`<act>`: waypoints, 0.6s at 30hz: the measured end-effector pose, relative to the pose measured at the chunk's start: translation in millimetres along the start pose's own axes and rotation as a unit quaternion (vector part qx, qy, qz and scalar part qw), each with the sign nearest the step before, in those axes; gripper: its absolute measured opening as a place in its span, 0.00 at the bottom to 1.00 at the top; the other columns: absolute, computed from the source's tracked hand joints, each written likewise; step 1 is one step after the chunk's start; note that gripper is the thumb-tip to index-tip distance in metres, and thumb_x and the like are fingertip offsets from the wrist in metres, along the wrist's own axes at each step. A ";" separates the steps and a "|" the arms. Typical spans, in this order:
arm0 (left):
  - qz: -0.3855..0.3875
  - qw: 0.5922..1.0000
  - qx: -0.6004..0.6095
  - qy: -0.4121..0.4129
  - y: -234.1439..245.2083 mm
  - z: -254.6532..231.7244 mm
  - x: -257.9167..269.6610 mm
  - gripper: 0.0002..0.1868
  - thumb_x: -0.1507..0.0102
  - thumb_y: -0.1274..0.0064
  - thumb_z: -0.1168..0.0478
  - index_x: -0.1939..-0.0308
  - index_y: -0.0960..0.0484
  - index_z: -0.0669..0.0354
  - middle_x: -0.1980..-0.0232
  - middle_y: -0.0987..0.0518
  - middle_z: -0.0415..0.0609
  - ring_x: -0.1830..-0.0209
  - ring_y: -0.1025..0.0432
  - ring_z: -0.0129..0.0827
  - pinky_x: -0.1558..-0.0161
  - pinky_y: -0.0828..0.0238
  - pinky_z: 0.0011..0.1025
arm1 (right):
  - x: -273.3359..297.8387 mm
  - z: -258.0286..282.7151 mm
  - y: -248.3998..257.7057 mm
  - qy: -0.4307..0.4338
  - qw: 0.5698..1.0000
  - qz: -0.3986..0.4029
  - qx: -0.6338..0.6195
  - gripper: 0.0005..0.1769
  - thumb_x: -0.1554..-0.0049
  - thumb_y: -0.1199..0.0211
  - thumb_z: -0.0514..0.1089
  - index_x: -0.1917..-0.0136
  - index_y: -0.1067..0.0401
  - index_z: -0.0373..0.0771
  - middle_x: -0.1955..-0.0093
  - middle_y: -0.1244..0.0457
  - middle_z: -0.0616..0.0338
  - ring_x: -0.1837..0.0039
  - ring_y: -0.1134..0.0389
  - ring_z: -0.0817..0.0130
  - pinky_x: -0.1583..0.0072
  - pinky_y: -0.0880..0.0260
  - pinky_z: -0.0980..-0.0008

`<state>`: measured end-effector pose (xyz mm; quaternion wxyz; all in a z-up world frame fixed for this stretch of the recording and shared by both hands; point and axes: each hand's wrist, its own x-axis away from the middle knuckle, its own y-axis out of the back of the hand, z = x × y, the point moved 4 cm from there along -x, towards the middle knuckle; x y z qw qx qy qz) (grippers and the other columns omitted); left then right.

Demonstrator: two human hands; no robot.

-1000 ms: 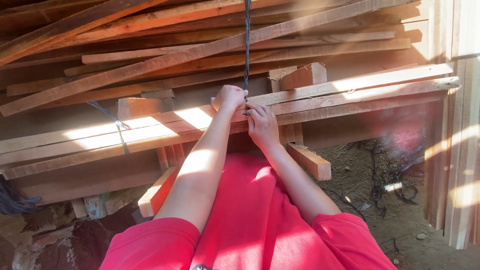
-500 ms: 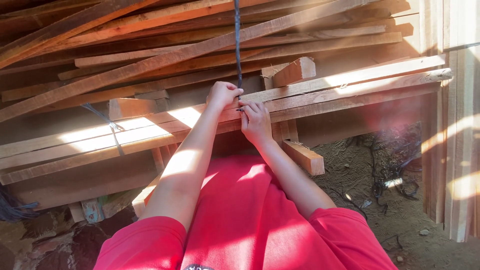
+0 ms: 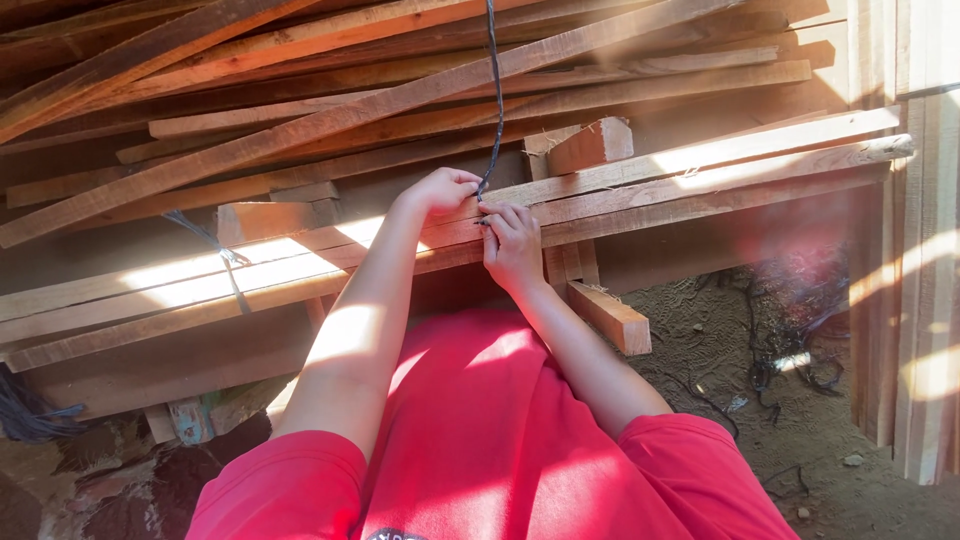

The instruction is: Bundling wooden planks together using plastic ties.

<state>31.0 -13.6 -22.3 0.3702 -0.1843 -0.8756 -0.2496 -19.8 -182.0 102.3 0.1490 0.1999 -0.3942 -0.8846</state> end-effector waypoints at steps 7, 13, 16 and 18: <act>0.016 0.998 -0.053 0.009 -4.3 -12.1 2.8 0.19 0.34 0.50 0.44 0.42 0.15 0.38 0.38 0.19 0.51 0.32 0.30 0.48 0.35 0.31 0.44 | 1.3 -0.8 -1.8 0.000 1.000 -0.001 0.011 0.03 0.40 0.38 0.43 0.56 0.27 0.51 0.43 0.32 0.75 0.37 0.34 0.66 0.41 0.37 0.66; -0.080 0.995 0.009 0.059 -12.8 26.2 -27.8 0.20 0.46 0.37 0.34 0.52 0.11 0.27 0.52 0.13 0.38 0.42 0.22 0.37 0.45 0.24 0.34 | 2.6 -1.6 -3.6 -0.003 1.000 -0.002 0.008 0.03 0.40 0.38 0.43 0.57 0.28 0.51 0.43 0.32 0.75 0.37 0.34 0.65 0.41 0.38 0.66; -0.107 0.991 0.031 0.079 -15.3 34.1 -34.6 0.20 0.50 0.33 0.35 0.56 0.11 0.27 0.56 0.13 0.36 0.45 0.21 0.36 0.48 0.23 0.32 | 2.8 -1.2 -4.6 -0.001 1.000 -0.004 0.008 0.03 0.39 0.39 0.44 0.56 0.28 0.51 0.43 0.32 0.75 0.37 0.34 0.66 0.41 0.38 0.66; -0.129 0.987 0.042 0.082 -22.8 44.3 -50.0 0.19 0.52 0.31 0.35 0.59 0.10 0.25 0.59 0.13 0.35 0.48 0.20 0.36 0.50 0.23 0.32 | 3.8 -2.0 -5.2 -0.004 1.000 -0.006 0.008 0.03 0.39 0.38 0.44 0.56 0.27 0.51 0.42 0.32 0.75 0.37 0.35 0.65 0.41 0.38 0.66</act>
